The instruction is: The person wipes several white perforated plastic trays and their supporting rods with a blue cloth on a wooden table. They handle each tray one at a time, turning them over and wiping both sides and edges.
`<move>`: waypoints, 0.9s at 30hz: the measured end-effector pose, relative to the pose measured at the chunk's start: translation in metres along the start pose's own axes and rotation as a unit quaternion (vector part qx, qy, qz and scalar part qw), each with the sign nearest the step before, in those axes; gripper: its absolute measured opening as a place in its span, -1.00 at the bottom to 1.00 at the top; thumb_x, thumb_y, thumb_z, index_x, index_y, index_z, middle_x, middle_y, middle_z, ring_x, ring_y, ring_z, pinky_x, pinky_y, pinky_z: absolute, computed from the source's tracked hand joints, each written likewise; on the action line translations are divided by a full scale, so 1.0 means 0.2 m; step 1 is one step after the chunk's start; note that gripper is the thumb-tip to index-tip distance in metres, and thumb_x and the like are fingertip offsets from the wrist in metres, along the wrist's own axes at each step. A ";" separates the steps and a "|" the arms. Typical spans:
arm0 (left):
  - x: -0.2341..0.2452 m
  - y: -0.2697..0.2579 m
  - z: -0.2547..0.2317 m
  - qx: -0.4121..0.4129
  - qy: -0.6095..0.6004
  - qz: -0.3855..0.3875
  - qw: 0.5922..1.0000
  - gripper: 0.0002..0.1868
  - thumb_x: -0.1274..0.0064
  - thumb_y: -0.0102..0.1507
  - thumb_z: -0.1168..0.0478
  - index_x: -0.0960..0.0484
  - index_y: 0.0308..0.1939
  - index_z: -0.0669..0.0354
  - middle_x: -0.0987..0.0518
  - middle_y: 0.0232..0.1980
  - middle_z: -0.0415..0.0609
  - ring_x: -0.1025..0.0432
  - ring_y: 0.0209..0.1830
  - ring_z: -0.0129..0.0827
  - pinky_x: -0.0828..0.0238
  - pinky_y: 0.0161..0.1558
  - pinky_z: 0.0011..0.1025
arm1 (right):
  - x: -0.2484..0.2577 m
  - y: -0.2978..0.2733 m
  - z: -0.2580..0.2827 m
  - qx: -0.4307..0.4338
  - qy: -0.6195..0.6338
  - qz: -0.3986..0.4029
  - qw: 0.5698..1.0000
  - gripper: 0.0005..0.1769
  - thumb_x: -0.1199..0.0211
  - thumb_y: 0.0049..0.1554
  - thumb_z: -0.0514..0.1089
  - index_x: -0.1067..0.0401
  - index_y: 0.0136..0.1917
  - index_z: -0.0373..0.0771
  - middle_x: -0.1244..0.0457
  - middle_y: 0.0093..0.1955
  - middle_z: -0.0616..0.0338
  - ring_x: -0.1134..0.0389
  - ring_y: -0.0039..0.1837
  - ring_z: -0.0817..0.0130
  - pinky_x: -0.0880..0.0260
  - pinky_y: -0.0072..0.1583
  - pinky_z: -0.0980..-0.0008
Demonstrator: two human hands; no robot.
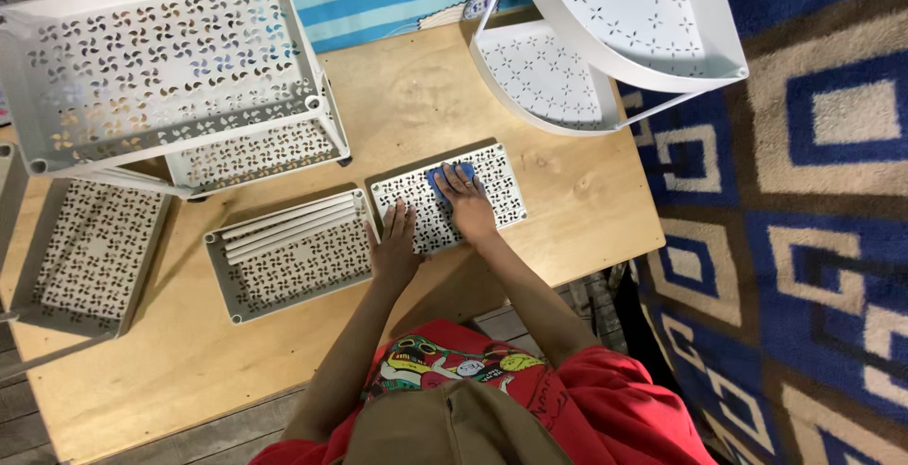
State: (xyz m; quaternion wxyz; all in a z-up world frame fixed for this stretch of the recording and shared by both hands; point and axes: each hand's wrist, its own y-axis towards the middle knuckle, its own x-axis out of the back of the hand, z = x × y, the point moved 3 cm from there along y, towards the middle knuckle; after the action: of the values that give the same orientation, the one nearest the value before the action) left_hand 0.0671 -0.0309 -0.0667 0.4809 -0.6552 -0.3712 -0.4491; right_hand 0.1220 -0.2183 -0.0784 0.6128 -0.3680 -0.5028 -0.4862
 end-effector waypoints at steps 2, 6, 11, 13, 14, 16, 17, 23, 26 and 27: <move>0.00 0.00 0.00 -0.007 0.000 -0.009 1.000 0.32 -0.26 -0.07 -0.44 0.01 0.62 -0.10 0.10 0.70 -0.16 0.18 0.68 -0.37 0.36 0.49 0.33 | -0.01 -0.04 0.01 -0.006 -0.021 0.003 1.000 -0.23 -0.04 0.13 -0.33 -0.19 0.59 0.05 -0.01 0.67 0.25 -0.05 0.64 0.25 -0.04 0.54 0.04; 0.01 -0.01 0.02 -0.025 -0.032 -0.032 0.999 0.30 -0.24 -0.06 -0.44 -0.01 0.61 -0.08 0.08 0.70 -0.13 0.17 0.68 -0.36 0.38 0.49 0.37 | 0.01 -0.27 0.07 0.018 0.034 -0.016 0.999 -0.23 -0.16 0.07 -0.20 -0.19 0.56 -0.02 -0.02 0.63 0.17 -0.05 0.62 0.16 -0.02 0.54 0.01; 0.05 -0.03 0.04 -0.048 -0.068 -0.039 0.996 0.24 -0.28 -0.01 -0.35 -0.03 0.61 -0.05 0.10 0.70 -0.06 0.18 0.69 -0.29 0.43 0.47 0.38 | 0.06 -0.50 0.14 -0.002 0.030 -0.005 1.000 -0.34 -0.17 0.12 -0.18 -0.33 0.50 0.08 -0.16 0.59 0.25 -0.12 0.62 0.29 -0.04 0.57 0.10; 0.06 -0.04 0.04 -0.049 -0.079 -0.031 0.995 0.23 -0.28 0.00 -0.34 -0.02 0.60 -0.03 0.11 0.70 -0.07 0.19 0.69 -0.29 0.47 0.47 0.40 | 0.08 -0.50 0.14 -0.013 0.064 0.002 0.998 -0.41 -0.20 0.15 -0.11 -0.36 0.46 0.05 -0.18 0.54 0.23 -0.13 0.59 0.26 -0.01 0.56 0.06; 0.07 -0.04 0.04 -0.051 -0.080 -0.038 0.995 0.23 -0.28 0.00 -0.34 -0.03 0.60 -0.02 0.11 0.70 -0.06 0.19 0.69 -0.28 0.48 0.47 0.39 | 0.10 -0.49 0.14 -0.018 0.081 0.006 0.997 -0.44 -0.22 0.16 -0.08 -0.37 0.44 0.04 -0.19 0.52 0.21 -0.13 0.57 0.24 0.00 0.55 0.04; 0.07 -0.06 0.05 -0.053 -0.082 -0.050 0.994 0.22 -0.27 0.01 -0.33 -0.04 0.61 -0.02 0.12 0.70 -0.05 0.20 0.69 -0.27 0.50 0.46 0.37 | 0.14 -0.46 0.13 -0.037 0.080 -0.006 0.996 -0.38 -0.16 0.18 -0.16 -0.34 0.51 0.06 -0.17 0.56 0.23 -0.10 0.61 0.25 0.01 0.58 0.04; 0.07 -0.06 0.06 -0.052 -0.085 -0.050 0.994 0.23 -0.27 0.00 -0.35 -0.04 0.61 -0.03 0.12 0.70 -0.05 0.21 0.69 -0.28 0.51 0.48 0.36 | 0.15 -0.44 0.14 -0.044 0.080 -0.012 0.996 -0.35 -0.14 0.19 -0.21 -0.32 0.55 0.07 -0.16 0.59 0.25 -0.09 0.63 0.26 0.01 0.59 0.03; 0.04 -0.09 0.13 -0.044 -0.087 -0.045 0.994 0.26 -0.25 -0.04 -0.40 -0.01 0.61 -0.12 0.14 0.71 -0.12 0.23 0.70 -0.35 0.53 0.53 0.28 | 0.19 -0.34 0.09 -0.198 0.060 0.046 0.977 -0.26 -0.06 0.13 -0.32 -0.24 0.54 0.16 -0.06 0.62 0.35 0.06 0.66 0.15 0.23 0.51 -0.44; 0.02 -0.08 0.15 -0.041 -0.080 -0.042 0.995 0.28 -0.24 -0.05 -0.40 0.01 0.62 -0.14 0.14 0.71 -0.17 0.22 0.70 -0.39 0.53 0.54 0.25 | 0.16 -0.34 0.12 -0.181 0.049 0.038 0.981 -0.20 0.01 0.10 -0.39 -0.24 0.54 0.17 -0.04 0.64 0.35 0.05 0.67 0.19 0.25 0.49 -0.52; 0.02 -0.09 0.17 -0.039 -0.076 -0.040 0.996 0.28 -0.23 -0.04 -0.41 0.02 0.63 -0.14 0.15 0.71 -0.17 0.22 0.70 -0.39 0.53 0.54 0.25 | 0.15 -0.34 0.13 -0.180 0.057 0.034 0.981 -0.20 0.01 0.10 -0.39 -0.23 0.55 0.16 -0.04 0.64 0.35 0.05 0.66 0.17 0.24 0.49 -0.51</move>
State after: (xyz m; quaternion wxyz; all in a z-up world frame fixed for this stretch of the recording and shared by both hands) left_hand 0.0591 0.0060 -0.0627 0.4069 -0.6907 -0.4146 -0.4307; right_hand 0.0495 -0.2188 -0.0461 0.5805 -0.4608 -0.3582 -0.5677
